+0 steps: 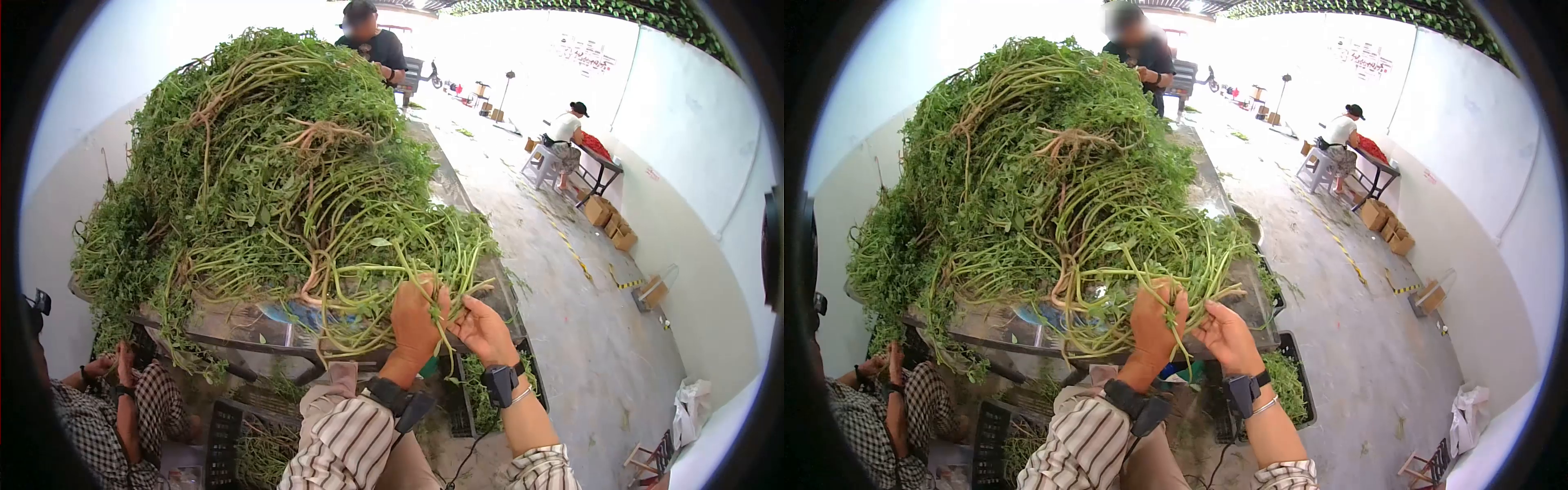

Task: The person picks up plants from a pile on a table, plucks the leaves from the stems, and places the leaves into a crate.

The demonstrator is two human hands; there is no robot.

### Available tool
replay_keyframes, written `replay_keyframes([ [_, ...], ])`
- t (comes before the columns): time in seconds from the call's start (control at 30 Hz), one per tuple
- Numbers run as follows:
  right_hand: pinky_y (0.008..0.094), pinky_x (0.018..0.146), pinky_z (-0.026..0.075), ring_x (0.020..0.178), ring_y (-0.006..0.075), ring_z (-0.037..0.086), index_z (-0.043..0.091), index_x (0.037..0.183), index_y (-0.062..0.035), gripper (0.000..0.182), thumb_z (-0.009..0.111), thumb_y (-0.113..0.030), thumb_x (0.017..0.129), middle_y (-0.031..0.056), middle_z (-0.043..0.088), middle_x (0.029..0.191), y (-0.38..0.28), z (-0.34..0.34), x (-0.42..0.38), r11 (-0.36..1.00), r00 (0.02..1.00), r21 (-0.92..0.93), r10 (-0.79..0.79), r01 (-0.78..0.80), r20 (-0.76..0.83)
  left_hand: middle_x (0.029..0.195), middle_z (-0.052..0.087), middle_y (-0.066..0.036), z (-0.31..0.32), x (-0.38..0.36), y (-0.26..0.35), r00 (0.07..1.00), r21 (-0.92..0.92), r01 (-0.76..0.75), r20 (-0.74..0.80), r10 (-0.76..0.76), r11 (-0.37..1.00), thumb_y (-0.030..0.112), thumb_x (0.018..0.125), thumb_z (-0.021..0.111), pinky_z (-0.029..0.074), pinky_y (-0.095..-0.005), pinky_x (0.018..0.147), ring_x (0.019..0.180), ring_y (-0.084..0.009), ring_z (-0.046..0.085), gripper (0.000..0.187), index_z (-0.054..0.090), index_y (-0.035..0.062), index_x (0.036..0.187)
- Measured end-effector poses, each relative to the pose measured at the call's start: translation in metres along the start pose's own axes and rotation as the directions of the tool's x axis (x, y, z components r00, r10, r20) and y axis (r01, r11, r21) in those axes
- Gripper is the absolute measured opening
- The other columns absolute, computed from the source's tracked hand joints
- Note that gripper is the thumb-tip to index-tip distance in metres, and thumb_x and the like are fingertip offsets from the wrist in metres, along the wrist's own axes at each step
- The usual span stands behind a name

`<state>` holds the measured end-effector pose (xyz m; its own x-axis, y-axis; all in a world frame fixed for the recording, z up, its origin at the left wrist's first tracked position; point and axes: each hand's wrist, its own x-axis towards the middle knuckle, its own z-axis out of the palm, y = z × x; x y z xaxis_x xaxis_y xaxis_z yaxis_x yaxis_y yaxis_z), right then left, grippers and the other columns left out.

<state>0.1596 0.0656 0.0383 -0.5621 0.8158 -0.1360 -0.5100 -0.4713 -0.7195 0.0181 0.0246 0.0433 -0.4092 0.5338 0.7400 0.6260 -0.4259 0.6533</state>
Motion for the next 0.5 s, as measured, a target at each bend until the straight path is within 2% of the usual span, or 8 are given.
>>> replay_keyframes([
  [0.03,0.0332,0.081,0.048,0.093,0.016,0.06,0.053,0.111,-0.006,0.02,0.051,-0.016,0.094,0.0037,0.061,0.106,-0.001,0.004,0.002,1.0,1.0,-0.002,0.0,0.0,0.009,0.087,0.058,-0.013,-0.001,0.001,-0.002,0.998,0.051,-0.055,-0.007,0.055,0.997,0.015,0.084,0.061,0.044,-0.042,0.071,0.081,-0.0337,0.054,0.013,0.057,0.0032,0.085],
  [0.07,0.0334,0.081,0.048,0.093,0.0164,0.06,0.052,0.112,-0.0065,0.02,0.052,-0.015,0.094,0.0037,0.061,0.105,-0.002,0.007,0.002,0.995,0.999,-0.099,-0.036,0.033,-0.03,0.089,0.06,-0.013,-0.002,0.001,-0.004,0.994,0.102,-0.107,-0.012,0.109,0.989,0.015,0.083,0.061,0.044,-0.0414,0.072,0.082,-0.033,0.054,0.012,0.059,0.004,0.086],
  [0.1,0.0336,0.081,0.049,0.092,0.0168,0.06,0.051,0.113,-0.0071,0.021,0.052,-0.013,0.093,0.0038,0.06,0.105,-0.003,0.013,0.002,0.978,0.995,-0.197,-0.077,0.063,-0.066,0.089,0.06,-0.013,-0.003,0.001,-0.006,0.994,0.105,-0.108,-0.02,0.11,0.989,0.015,0.083,0.061,0.044,-0.0414,0.072,0.082,-0.033,0.054,0.012,0.059,0.004,0.086],
  [0.13,0.0336,0.081,0.049,0.092,0.0168,0.06,0.051,0.113,-0.0071,0.021,0.052,-0.013,0.093,0.0038,0.06,0.105,-0.004,0.016,0.004,0.977,0.995,-0.203,-0.077,0.064,-0.06,0.091,0.061,-0.012,-0.004,0.002,-0.008,0.995,0.102,-0.094,-0.02,0.096,0.99,0.015,0.082,0.062,0.042,-0.0413,0.075,0.085,-0.0318,0.054,0.011,0.06,0.0048,0.087],
  [0.23,0.0344,0.082,0.049,0.093,0.0174,0.06,0.05,0.115,-0.0077,0.022,0.052,-0.011,0.093,0.0043,0.06,0.107,-0.006,0.016,0.007,0.981,0.994,-0.168,-0.101,0.094,-0.037,0.095,0.062,-0.009,-0.005,0.004,-0.01,0.997,0.102,-0.063,-0.036,0.067,0.993,0.014,0.081,0.062,0.04,-0.0414,0.081,0.089,-0.0294,0.054,0.011,0.062,0.0061,0.088],
  [0.3,0.0355,0.083,0.05,0.095,0.0183,0.06,0.05,0.115,-0.006,0.023,0.052,-0.01,0.093,0.0052,0.06,0.11,-0.005,0.012,0.013,0.995,0.996,-0.063,-0.083,0.082,-0.013,0.099,0.063,-0.007,-0.006,0.003,-0.012,0.999,0.092,-0.033,-0.037,0.036,0.995,0.013,0.081,0.061,0.036,-0.0423,0.087,0.095,-0.0277,0.053,0.012,0.062,0.0073,0.09],
  [0.4,0.036,0.084,0.05,0.097,0.0186,0.06,0.052,0.115,-0.0052,0.024,0.055,-0.01,0.092,0.0061,0.06,0.112,-0.004,0.017,0.014,0.995,0.997,0.063,-0.079,0.08,-0.02,0.099,0.063,-0.004,-0.005,0.002,-0.015,0.994,0.028,-0.082,-0.066,0.084,0.996,0.012,0.079,0.061,0.039,-0.0392,0.082,0.092,-0.0259,0.052,0.01,0.062,0.008,0.088],
  [0.5,0.0358,0.085,0.049,0.098,0.0185,0.06,0.053,0.114,-0.0047,0.025,0.058,-0.01,0.09,0.0066,0.061,0.11,-0.004,0.012,0.017,0.993,0.998,0.107,-0.053,0.056,-0.025,0.101,0.062,-0.005,-0.005,0.002,-0.016,0.998,-0.01,-0.048,-0.032,0.048,0.999,0.011,0.081,0.058,0.039,-0.0398,0.082,0.092,-0.0268,0.052,0.011,0.061,0.0074,0.091],
])
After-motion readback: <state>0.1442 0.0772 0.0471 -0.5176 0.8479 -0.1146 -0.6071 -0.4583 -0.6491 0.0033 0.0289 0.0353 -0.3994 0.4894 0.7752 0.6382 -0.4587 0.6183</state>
